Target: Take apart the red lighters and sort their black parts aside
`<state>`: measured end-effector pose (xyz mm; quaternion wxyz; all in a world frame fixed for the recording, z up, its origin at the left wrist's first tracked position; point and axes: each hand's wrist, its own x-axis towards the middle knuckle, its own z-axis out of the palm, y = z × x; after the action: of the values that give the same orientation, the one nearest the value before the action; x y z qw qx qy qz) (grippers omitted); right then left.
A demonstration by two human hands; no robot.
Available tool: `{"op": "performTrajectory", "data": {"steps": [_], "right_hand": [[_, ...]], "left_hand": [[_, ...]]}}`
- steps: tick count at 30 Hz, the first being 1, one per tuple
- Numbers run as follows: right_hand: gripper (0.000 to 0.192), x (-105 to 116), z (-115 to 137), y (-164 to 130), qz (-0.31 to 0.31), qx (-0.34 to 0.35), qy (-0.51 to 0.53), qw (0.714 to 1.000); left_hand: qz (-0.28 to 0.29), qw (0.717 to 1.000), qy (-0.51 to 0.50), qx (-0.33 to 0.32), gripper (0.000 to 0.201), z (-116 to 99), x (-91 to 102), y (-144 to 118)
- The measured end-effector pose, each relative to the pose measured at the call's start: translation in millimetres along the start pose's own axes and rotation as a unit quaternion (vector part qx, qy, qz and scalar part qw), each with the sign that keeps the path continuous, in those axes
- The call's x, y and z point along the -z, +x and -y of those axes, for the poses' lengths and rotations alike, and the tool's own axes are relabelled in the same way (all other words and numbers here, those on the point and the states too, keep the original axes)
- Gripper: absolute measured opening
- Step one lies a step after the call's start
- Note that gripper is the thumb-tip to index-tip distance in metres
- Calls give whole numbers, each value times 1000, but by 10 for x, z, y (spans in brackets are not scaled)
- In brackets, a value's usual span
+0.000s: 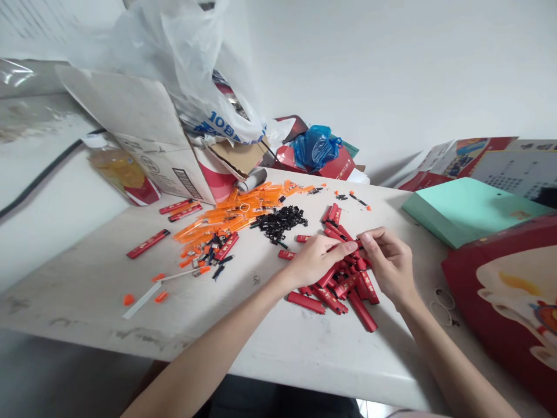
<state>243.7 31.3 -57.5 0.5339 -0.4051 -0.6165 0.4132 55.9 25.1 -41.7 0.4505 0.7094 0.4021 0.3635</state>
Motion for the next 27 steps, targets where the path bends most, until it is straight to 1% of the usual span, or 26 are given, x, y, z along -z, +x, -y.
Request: {"op": "performTrajectory", "data": {"steps": [3, 6, 9, 13, 16, 19, 22, 27], "right_hand": [[22, -11, 16, 17, 15, 3, -13, 1000], [21, -4, 20, 20, 38, 6, -31, 999], [27, 22, 21, 19, 57, 39, -90, 993], [26, 49, 34, 35, 82, 107, -192, 972], [25, 52, 52, 60, 123, 119, -242, 955], [26, 53, 61, 83, 150, 115, -263, 946], [26, 58, 52, 95, 163, 99, -268, 945], [25, 60, 19, 101, 191, 66, -289, 936]], "left_hand": [[-52, 992, 109, -36, 55, 16, -12, -6], [-105, 967, 222, -72, 47, 51, -24, -11], [-130, 940, 301, -92, 41, 105, -30, -11], [-139, 906, 376, -136, 39, 189, -34, -3], [-143, 882, 421, -159, 38, 240, -27, 5], [-133, 863, 450, -186, 35, 260, -1, 18], [-119, 849, 469, -213, 33, 252, 31, 29], [-100, 825, 504, -235, 33, 237, 44, 30]]}}
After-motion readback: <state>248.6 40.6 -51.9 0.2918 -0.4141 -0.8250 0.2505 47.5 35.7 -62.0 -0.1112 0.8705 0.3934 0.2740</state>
